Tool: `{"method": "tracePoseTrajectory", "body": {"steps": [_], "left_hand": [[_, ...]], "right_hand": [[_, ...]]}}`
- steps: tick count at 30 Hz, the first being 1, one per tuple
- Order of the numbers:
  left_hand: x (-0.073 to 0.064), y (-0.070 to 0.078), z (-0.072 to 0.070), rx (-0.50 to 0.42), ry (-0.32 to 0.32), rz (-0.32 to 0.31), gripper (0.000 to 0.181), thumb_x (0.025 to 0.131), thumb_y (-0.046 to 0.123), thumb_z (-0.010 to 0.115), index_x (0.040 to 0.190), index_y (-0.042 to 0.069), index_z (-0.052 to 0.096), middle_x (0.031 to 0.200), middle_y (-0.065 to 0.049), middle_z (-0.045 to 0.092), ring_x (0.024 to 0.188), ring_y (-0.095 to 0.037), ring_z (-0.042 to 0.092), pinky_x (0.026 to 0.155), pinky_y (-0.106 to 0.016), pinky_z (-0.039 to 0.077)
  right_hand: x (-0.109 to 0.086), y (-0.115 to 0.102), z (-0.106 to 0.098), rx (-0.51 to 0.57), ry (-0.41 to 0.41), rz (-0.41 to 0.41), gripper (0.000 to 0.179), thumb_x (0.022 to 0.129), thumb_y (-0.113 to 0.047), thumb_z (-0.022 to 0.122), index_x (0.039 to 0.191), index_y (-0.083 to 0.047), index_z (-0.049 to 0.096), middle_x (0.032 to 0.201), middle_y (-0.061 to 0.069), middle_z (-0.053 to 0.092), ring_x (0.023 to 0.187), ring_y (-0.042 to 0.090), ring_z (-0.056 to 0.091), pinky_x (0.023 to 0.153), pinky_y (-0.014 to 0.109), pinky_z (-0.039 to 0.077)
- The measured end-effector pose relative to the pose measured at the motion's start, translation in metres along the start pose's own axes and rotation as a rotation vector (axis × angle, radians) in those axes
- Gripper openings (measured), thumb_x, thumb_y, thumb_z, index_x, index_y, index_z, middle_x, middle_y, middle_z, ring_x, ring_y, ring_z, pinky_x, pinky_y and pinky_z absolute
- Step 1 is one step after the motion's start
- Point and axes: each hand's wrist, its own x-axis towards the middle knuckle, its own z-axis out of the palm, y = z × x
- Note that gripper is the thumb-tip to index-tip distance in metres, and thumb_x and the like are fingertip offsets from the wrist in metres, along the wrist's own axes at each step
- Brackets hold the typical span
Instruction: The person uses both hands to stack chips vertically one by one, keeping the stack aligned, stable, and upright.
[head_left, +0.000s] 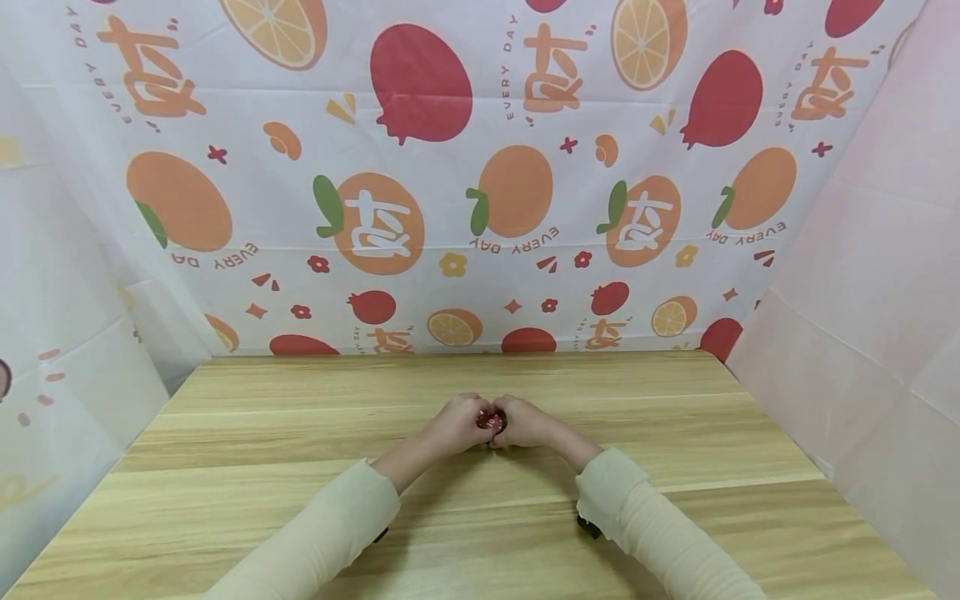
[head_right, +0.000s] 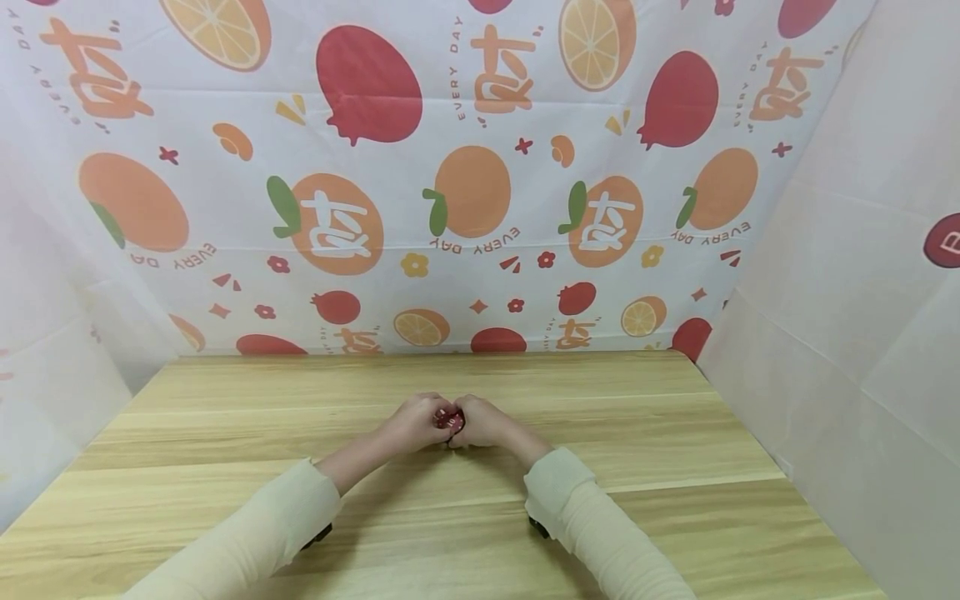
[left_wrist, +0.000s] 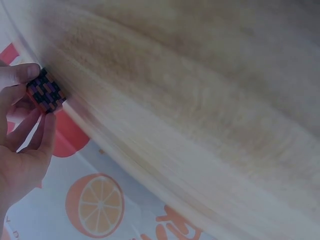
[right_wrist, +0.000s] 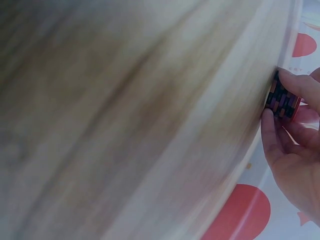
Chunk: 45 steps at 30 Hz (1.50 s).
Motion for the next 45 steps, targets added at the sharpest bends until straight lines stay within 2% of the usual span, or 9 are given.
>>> {"method": "tracePoseTrajectory", "body": {"steps": [16,19,23,26,28,34,37,41,45], "left_hand": [[0.0,0.002,-0.003,-0.013,-0.01,-0.044,0.017,0.075,0.008,0.072,0.087,-0.002,0.066,0.084,-0.011,0.06,0.077,-0.022,0.056,0.067,-0.034,0.048],[-0.001,0.002,-0.007,-0.012,-0.013,-0.097,0.021,0.077,0.014,0.072,0.091,-0.002,0.067,0.089,-0.013,0.061,0.083,-0.025,0.057,0.07,-0.036,0.048],[-0.007,-0.001,-0.018,0.021,0.01,-0.219,0.029,0.078,0.022,0.07,0.097,0.001,0.066,0.1,-0.014,0.062,0.093,-0.028,0.057,0.077,-0.04,0.047],[-0.018,-0.014,-0.032,0.065,0.044,-0.276,0.028,0.079,0.022,0.069,0.098,0.002,0.066,0.104,-0.014,0.062,0.096,-0.03,0.057,0.078,-0.042,0.047],[-0.028,-0.026,-0.043,0.094,0.061,-0.291,0.027,0.08,0.022,0.067,0.098,0.002,0.066,0.105,-0.015,0.061,0.097,-0.032,0.056,0.077,-0.044,0.047],[-0.064,-0.067,-0.076,0.155,0.102,-0.316,0.027,0.082,0.016,0.062,0.1,-0.004,0.064,0.105,-0.022,0.059,0.1,-0.039,0.053,0.077,-0.05,0.045],[-0.081,-0.081,-0.092,0.201,0.104,-0.333,0.029,0.083,0.015,0.061,0.103,-0.007,0.061,0.108,-0.026,0.057,0.102,-0.044,0.05,0.079,-0.053,0.044],[-0.1,-0.095,-0.11,0.332,0.086,-0.336,0.04,0.085,0.018,0.06,0.113,-0.01,0.054,0.116,-0.031,0.05,0.108,-0.048,0.044,0.086,-0.056,0.037],[-0.113,-0.103,-0.121,0.432,0.082,-0.327,0.052,0.086,0.022,0.06,0.121,-0.014,0.046,0.121,-0.034,0.044,0.11,-0.05,0.039,0.092,-0.056,0.031]], "right_hand": [[-0.001,0.0,-0.001,-0.007,-0.004,0.001,0.047,0.07,-0.013,0.077,0.111,0.0,0.057,0.101,0.006,0.055,0.09,0.017,0.052,0.082,0.032,0.043],[-0.003,0.002,-0.004,-0.012,-0.01,-0.01,0.053,0.07,-0.013,0.078,0.115,0.002,0.054,0.103,0.007,0.055,0.093,0.018,0.053,0.082,0.032,0.043],[-0.012,0.01,-0.014,-0.018,-0.034,0.01,0.06,0.072,-0.013,0.077,0.122,0.003,0.049,0.106,0.008,0.056,0.097,0.021,0.053,0.084,0.034,0.043],[-0.022,0.021,-0.026,-0.021,-0.021,0.051,0.06,0.072,-0.01,0.075,0.124,0.004,0.048,0.107,0.009,0.057,0.097,0.021,0.053,0.084,0.035,0.043],[-0.031,0.032,-0.035,-0.027,0.012,0.063,0.056,0.074,-0.009,0.073,0.123,0.005,0.049,0.106,0.011,0.057,0.097,0.023,0.053,0.084,0.037,0.044],[-0.061,0.067,-0.06,-0.121,0.255,0.054,0.038,0.085,-0.01,0.062,0.119,0.004,0.053,0.111,0.015,0.056,0.102,0.029,0.052,0.083,0.043,0.044],[-0.073,0.081,-0.069,-0.19,0.35,0.057,0.037,0.088,-0.014,0.06,0.12,0.003,0.053,0.118,0.018,0.054,0.108,0.033,0.049,0.087,0.047,0.041],[-0.085,0.095,-0.078,-0.281,0.405,0.044,0.045,0.089,-0.018,0.058,0.127,0.004,0.048,0.128,0.022,0.047,0.118,0.038,0.041,0.095,0.051,0.032],[-0.094,0.107,-0.083,-0.351,0.424,0.007,0.047,0.092,-0.019,0.054,0.129,0.006,0.044,0.132,0.025,0.042,0.122,0.042,0.035,0.099,0.052,0.025]]}}
